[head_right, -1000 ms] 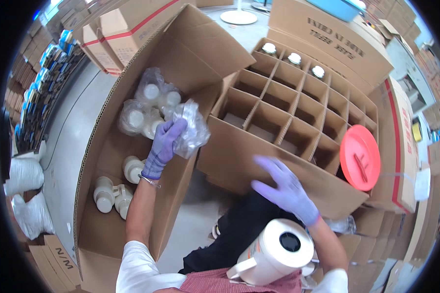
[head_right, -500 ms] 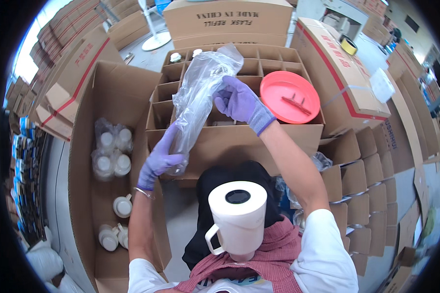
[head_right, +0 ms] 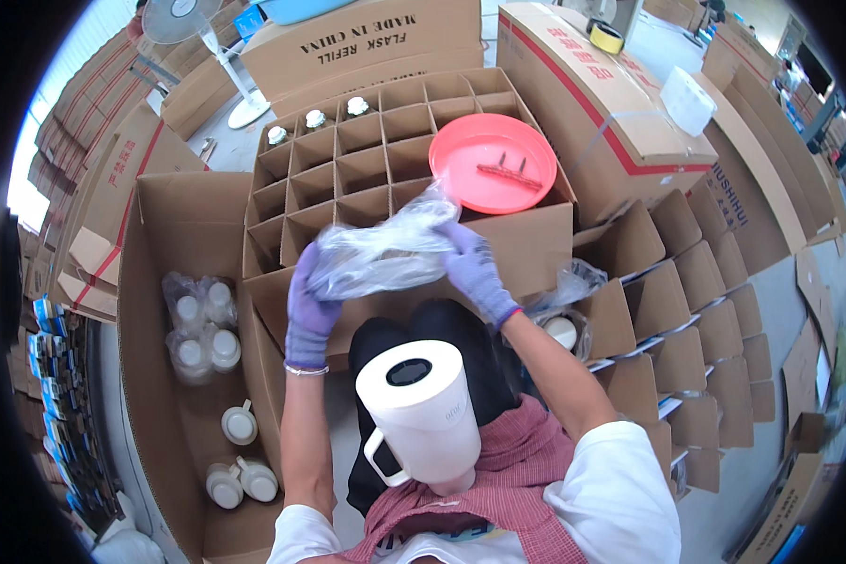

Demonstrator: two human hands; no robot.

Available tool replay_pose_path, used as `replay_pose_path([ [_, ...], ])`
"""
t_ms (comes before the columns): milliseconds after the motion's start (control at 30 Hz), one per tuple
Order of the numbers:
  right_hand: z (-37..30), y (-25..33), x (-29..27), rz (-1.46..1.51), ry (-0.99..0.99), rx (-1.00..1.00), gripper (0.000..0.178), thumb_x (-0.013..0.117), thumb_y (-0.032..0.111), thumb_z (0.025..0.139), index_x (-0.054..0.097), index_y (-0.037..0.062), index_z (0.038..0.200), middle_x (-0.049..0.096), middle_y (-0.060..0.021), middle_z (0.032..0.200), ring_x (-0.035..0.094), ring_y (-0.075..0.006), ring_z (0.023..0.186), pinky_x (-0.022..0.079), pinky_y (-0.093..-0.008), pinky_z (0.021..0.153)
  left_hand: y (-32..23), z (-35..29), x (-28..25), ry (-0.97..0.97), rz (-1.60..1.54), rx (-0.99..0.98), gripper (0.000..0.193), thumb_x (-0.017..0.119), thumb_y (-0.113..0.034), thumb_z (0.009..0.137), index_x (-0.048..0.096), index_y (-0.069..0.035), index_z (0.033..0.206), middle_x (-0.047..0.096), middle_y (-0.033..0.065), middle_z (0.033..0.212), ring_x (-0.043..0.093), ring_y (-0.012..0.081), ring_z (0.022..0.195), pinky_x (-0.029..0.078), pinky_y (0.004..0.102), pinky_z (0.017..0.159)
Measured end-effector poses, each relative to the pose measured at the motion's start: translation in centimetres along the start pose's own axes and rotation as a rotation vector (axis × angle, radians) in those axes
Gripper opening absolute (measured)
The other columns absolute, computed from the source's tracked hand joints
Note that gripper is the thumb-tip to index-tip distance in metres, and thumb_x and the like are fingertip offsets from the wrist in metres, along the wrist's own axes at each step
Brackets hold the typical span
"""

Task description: The person assembles white electric kettles by inserting a circular base into the kettle body, screwing on the lid, and placing the finished unit into a plastic bag. The person repeats this process for multiple kettles, placing the packaged units into a cardboard box with dividers.

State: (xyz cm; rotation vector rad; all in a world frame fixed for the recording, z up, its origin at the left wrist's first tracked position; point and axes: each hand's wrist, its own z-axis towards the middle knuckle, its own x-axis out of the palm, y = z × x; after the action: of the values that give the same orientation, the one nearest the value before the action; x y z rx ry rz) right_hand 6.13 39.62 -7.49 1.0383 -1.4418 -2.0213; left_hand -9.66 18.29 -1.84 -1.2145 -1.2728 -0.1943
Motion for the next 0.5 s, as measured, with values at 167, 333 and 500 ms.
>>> replay_pose_path([
  [167, -9.6, -4.7, 0.9, 0.166, -0.26, 0.165, 0.04, 0.058, -0.001, 0.08, 0.063, -0.0001, 0.12, 0.062, -0.0167, 0.121, 0.062, -0.0266, 0.108, 0.049, -0.0341, 0.096, 3.3, -9.8, -11.0, 0.112, 1.26, 0.512, 0.034, 0.07, -0.019, 0.088, 0.064, 0.0, 0.115, 0.066, 0.0137, 0.109, 0.064, 0.0275, 0.102, 0.052, 0.0384, 0.089],
  [333, -21.7, 4.8, -2.6, -0.191, -0.204, -0.559, 0.024, 0.068, 0.018, 0.075, 0.061, 0.0086, 0.096, 0.059, -0.0153, 0.118, 0.056, -0.0377, 0.111, 0.045, -0.0516, 0.097, 4.7, -21.4, -5.5, 0.146, 0.543, 0.156, 0.014, 0.066, -0.013, 0.086, 0.076, -0.003, 0.089, 0.059, 0.0162, 0.122, 0.058, 0.0249, 0.106, 0.047, 0.0367, 0.092],
  [500, -32.3, 3.5, -4.0, -0.492, 0.246, -0.585, 0.031, 0.068, 0.02, 0.076, 0.063, 0.0152, 0.106, 0.057, -0.0138, 0.124, 0.054, -0.0352, 0.12, 0.038, -0.0558, 0.109, 8.5, -29.0, -4.2, -0.169, 0.84, 0.202, 0.044, 0.07, -0.021, 0.089, 0.062, -0.002, 0.127, 0.053, 0.0181, 0.138, 0.053, 0.0265, 0.123, 0.04, 0.0392, 0.107],
])
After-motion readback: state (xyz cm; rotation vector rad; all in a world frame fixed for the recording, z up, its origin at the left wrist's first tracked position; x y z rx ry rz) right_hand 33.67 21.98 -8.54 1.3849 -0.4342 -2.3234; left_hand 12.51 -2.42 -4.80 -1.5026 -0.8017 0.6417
